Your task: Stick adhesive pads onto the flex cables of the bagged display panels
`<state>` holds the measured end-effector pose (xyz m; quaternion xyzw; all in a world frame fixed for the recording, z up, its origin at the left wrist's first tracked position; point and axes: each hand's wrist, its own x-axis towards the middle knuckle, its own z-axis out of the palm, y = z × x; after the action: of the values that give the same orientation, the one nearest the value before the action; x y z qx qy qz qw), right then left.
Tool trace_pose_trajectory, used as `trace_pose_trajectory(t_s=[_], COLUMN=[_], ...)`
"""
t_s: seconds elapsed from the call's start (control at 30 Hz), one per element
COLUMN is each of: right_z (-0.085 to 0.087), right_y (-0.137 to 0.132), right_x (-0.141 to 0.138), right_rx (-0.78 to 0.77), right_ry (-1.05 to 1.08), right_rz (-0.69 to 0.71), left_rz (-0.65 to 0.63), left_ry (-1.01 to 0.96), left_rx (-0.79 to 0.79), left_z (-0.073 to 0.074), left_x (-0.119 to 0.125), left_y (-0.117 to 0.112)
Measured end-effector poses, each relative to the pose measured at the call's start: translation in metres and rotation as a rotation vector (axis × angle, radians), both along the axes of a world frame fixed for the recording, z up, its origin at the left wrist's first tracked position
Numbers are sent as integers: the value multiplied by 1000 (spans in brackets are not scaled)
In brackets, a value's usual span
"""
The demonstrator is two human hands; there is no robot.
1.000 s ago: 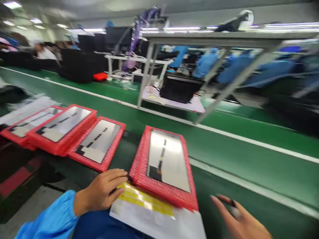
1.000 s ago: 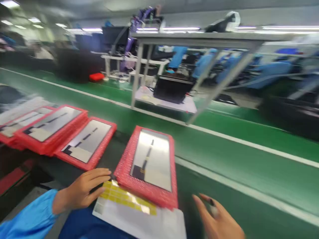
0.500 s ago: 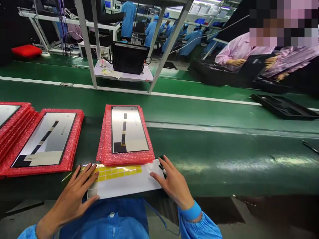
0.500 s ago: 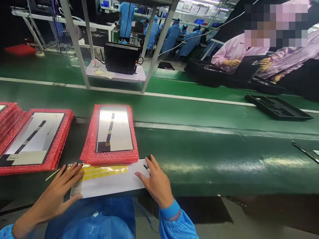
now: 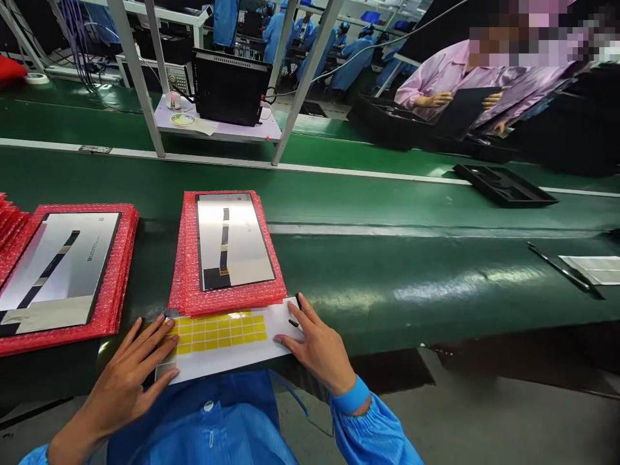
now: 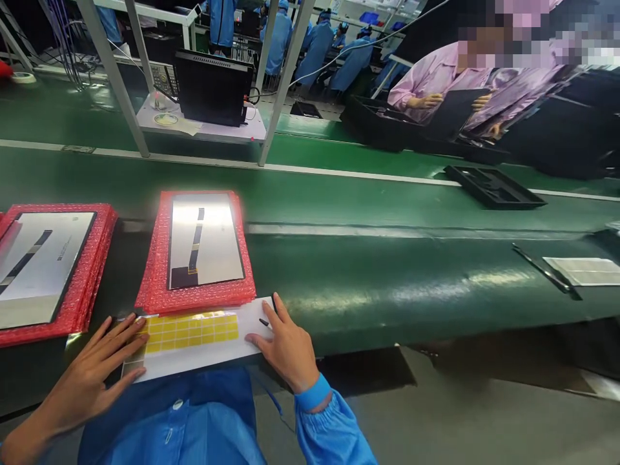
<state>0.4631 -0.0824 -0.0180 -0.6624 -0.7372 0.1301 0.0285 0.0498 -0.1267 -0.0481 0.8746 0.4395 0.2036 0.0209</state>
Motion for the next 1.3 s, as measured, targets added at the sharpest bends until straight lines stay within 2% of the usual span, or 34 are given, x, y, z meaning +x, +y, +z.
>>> trace_pose_trajectory(t_s=[0.13,0.23,0.37,0.47,0.53,0.6,0.7,0.8,0.87,0.97,1.07,1.3], right_z=[5,8,9,12,15,16,12,2,-5,-12,-13,-22], right_y=[1,0,2,6,8,10,13,17,19,22,26,28], right_x=[-2,-5,-3,-1,-2,-5,-10,-10,-7,-4,-4,-3], right_rx=[-37,-54,-9,200,335,375,358,362,276,54,-63,-113], right_ry=[3,19,88,376,686,1003,1288,1253,1223,1276,1321,1339], right_rz=[-27,-41,-49,-79,-174,-309,-399,-400,-459,-499,-446,-347], left_rz=[-8,-49,-267,-442,-503,-531,-566,-576,-578,-583,-577,-540], left_ry=[-43,-133,-199,-122,-67,-25,11,-15,-59,-94,-65,-112], left_rx=[48,144,324,408,417,404,410,461,481,463,407,260], left_z=[2,4,14,29,36,36,21,-7,-25,-46,-56,-60], left_x=[3,13,49,88,111,129,143,147,147,145,141,143], left_y=[1,7,32,52,63,72,82,90,96,104,107,100])
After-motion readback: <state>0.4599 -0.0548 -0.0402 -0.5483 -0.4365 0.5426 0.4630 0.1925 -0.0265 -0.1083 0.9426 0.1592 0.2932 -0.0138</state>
